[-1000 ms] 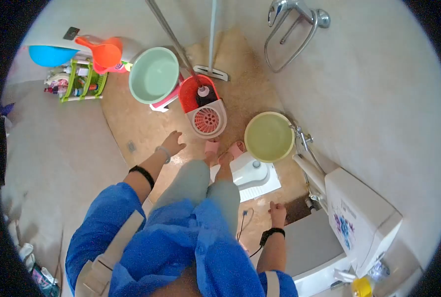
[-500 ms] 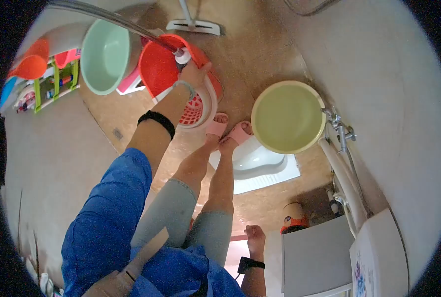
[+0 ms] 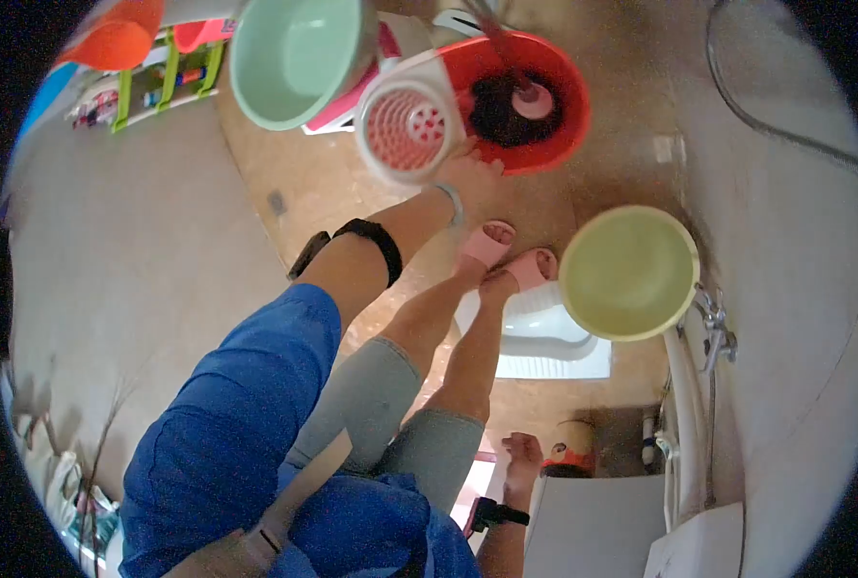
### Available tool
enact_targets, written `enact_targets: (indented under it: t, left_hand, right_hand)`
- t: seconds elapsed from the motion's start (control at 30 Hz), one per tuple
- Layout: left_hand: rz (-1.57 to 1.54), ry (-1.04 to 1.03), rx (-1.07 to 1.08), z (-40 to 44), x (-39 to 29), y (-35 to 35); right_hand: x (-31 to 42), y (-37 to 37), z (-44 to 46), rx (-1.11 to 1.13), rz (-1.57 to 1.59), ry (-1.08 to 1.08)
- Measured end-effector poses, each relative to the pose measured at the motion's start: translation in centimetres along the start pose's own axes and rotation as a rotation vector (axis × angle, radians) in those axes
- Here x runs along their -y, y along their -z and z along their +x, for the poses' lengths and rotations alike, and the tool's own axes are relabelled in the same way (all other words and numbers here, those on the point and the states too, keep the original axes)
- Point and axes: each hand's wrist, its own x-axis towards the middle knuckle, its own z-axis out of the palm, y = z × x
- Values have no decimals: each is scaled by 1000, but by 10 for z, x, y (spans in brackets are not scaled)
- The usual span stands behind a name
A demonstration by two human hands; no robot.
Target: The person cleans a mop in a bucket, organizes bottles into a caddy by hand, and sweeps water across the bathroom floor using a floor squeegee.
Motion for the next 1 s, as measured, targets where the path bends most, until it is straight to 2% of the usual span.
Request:
enact_targets:
  t: [0.13, 0.23, 0.3, 0.37, 0.4, 0.43, 0.5, 0.57, 0.67, 0.73, 0.77, 0.8, 0.87, 0.9, 0.97, 1.0]
  left_hand:
    - [121, -60, -110, -16, 28, 8]
    - [-34, 54, 109, -22, 19, 22]
    - [92, -38, -29, -24, 13, 2]
    - [-13, -61, -202, -35, -2, 7]
    - [-25, -73, -212, -36, -11, 10]
    - [-56, -87, -178, -37, -18, 11]
    - [-83, -91, -154, -38, -36, 18]
    - [-184, -155, -31, -40, -65, 23]
    - [-310, -169, 31, -35, -108, 8]
    - [-399, -82, 35, -36, -140, 8]
    - [-488, -11, 37, -29, -154, 3]
    - [-481, 12, 28, -13, -166, -17]
    - [-857, 138, -120, 16, -185, -73]
    - [-854, 155, -103, 26, -198, -92]
    - [-984, 422, -220, 60, -211, -124]
    - [-974, 417, -207, 76, -213, -138]
  right_hand:
    - [11, 13, 15, 0, -95, -42]
    - [-6, 37, 29, 43, -222, 94]
    - [17, 46, 17, 50, -254, 186]
    - [42, 63, 19, 34, -237, 209]
    - [49, 85, 30, 29, -187, 215]
    - [60, 104, 38, -57, -271, 232]
    - [97, 130, 53, -101, -273, 269]
    - [133, 146, 80, -127, -274, 306]
    - [164, 161, 137, -163, -478, 222]
    - [157, 171, 190, -103, -529, 395]
    - [147, 181, 224, -76, -618, 348]
    - [144, 181, 252, -54, -623, 362]
    - [124, 171, 299, -132, -489, 461]
    - [113, 168, 316, -153, -445, 481]
    - [139, 142, 331, -254, -177, 161]
    - [131, 145, 353, -200, -43, 149]
